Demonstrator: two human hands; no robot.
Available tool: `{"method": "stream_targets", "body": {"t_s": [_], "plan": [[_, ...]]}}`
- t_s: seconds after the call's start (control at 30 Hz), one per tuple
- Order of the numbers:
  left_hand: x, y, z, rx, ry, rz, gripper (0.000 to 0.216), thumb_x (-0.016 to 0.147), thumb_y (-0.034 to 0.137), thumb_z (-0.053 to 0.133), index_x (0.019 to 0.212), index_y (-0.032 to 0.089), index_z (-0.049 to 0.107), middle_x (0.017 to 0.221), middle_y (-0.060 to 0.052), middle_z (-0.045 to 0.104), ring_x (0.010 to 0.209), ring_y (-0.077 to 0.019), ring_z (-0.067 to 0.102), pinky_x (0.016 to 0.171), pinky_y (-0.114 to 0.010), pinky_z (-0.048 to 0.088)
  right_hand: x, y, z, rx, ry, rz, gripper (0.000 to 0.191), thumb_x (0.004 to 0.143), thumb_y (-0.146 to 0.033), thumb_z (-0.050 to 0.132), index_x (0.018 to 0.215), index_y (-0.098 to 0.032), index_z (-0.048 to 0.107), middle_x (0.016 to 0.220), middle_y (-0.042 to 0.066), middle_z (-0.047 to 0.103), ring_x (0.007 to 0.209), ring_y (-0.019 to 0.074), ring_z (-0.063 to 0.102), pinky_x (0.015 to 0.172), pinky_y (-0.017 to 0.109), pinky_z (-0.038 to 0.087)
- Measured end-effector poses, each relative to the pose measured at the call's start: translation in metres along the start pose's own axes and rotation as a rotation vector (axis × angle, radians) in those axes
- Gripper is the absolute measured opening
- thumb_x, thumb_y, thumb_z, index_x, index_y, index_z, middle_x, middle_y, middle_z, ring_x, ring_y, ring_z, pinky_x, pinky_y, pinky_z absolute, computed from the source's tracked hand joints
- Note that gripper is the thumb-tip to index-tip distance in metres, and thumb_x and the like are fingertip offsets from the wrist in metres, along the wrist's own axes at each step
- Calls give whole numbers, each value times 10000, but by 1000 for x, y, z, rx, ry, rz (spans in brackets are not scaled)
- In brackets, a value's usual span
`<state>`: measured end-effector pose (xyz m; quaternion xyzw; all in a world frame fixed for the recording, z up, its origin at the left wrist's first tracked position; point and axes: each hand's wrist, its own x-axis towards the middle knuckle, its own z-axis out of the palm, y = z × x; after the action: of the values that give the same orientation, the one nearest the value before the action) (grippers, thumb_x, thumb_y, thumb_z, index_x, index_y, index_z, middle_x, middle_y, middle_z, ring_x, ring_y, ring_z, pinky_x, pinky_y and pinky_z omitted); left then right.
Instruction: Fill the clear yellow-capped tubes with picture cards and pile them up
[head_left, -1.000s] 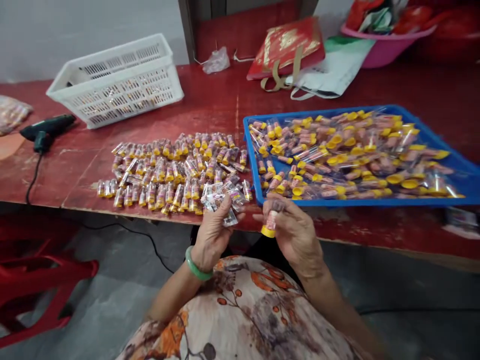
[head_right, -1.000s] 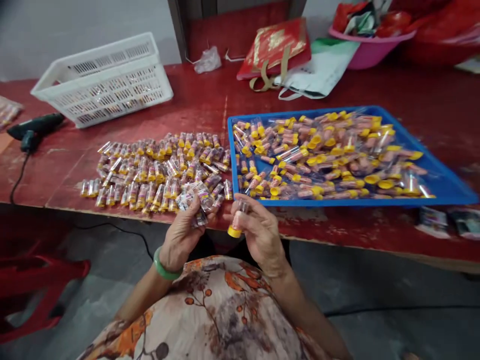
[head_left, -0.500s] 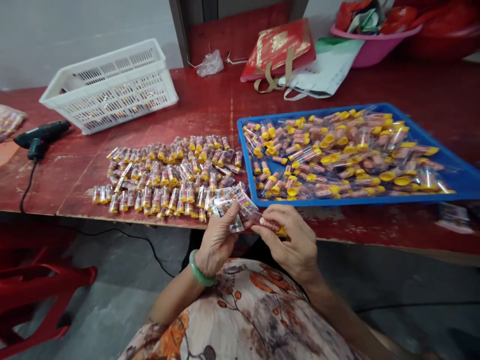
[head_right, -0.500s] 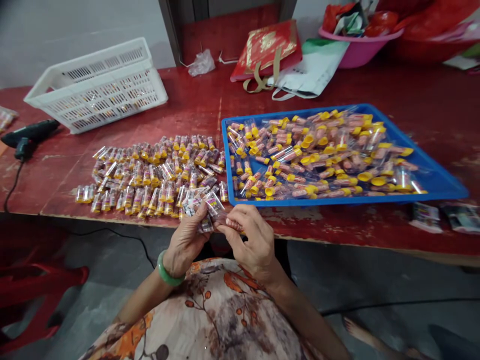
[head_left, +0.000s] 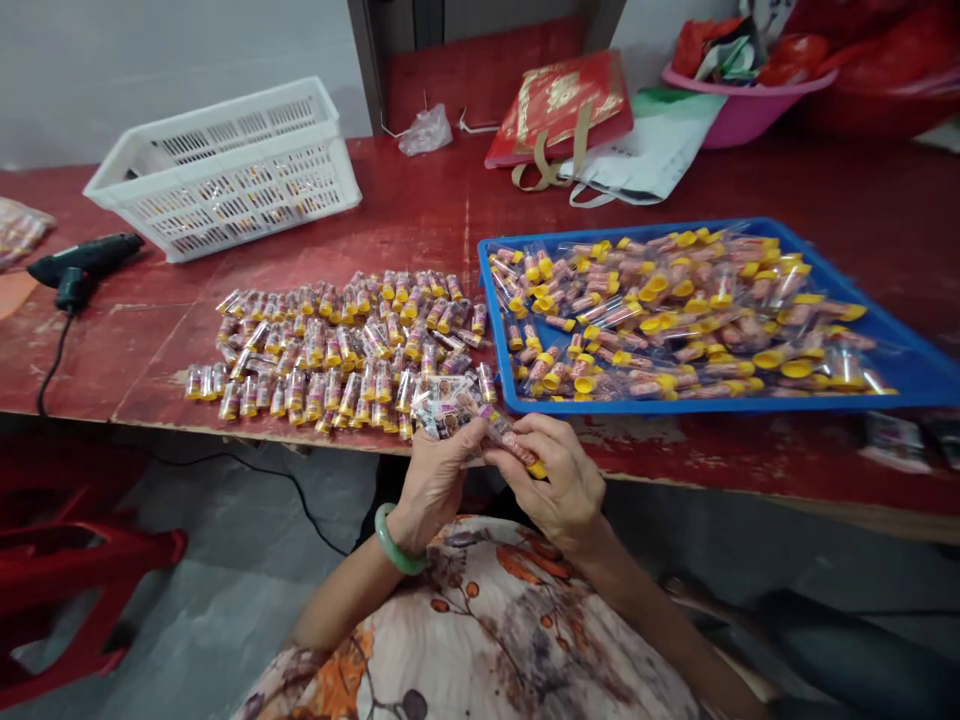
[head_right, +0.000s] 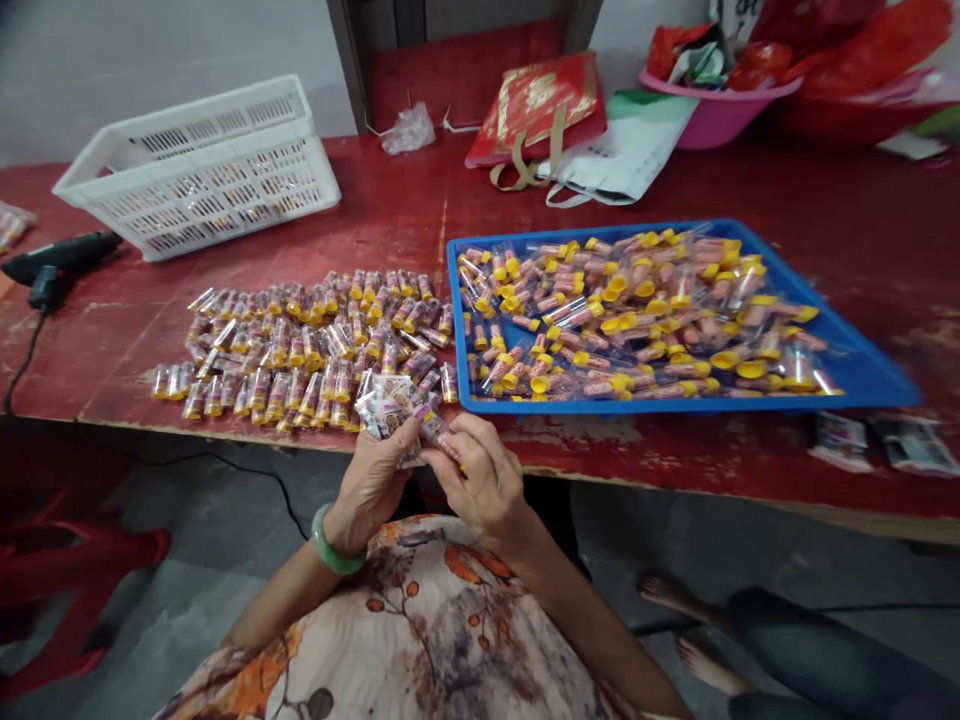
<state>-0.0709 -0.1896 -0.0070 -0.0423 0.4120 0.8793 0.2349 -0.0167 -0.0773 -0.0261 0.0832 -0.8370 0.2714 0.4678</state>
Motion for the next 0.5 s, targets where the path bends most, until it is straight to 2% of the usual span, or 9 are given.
{"method": "stream_targets", "body": {"t_s": [0.07, 0.17, 0.27, 0.37, 0.5], "plan": [[0, 1, -1, 20, 11, -5, 269, 630, 241, 846, 845, 153, 710, 842, -19, 716, 745, -122, 644, 742, -242, 512, 2, 2, 2, 76, -29, 14, 290, 810, -118, 685, 1050, -194, 540, 965, 84, 616, 891, 185, 647, 730, 279, 565], [2, 5, -5, 33, 41, -39, 302, 626, 256, 849, 865, 141, 705, 829, -28, 717, 700, -132, 644, 713, -261, 522, 6, 7, -5, 283, -206, 47, 359, 816, -231, 702, 1128, -190, 529, 1097, 124, 584, 1047, 234, 604, 858, 360, 553], [4, 9, -9, 19, 66, -60, 357, 615, 258, 856, 916, 148, 697, 839, -24, 723, 688, -143, 654, 713, -279, 526, 5, 11, -17, 472, -359, 192, 379, 852, -279, 654, 1200, -205, 522, 1240, 142, 546, 1176, 266, 546, 951, 432, 511], [3, 9, -9, 21, 35, -97, 410, 594, 232, 869, 955, 148, 694, 853, -22, 726, 715, -147, 662, 725, -273, 524, 1, 11, -24, 474, -260, 301, 238, 867, -177, 608, 1100, -219, 587, 1147, 101, 603, 1070, 229, 602, 899, 402, 523], [-2, 3, -5, 32, -23, -140, 445, 594, 218, 871, 991, 157, 682, 839, -14, 721, 698, -132, 653, 674, -246, 518, 0, 8, -21, 403, -115, 285, 192, 817, -153, 670, 998, -205, 631, 1003, 71, 641, 873, 190, 648, 730, 323, 547]]}}
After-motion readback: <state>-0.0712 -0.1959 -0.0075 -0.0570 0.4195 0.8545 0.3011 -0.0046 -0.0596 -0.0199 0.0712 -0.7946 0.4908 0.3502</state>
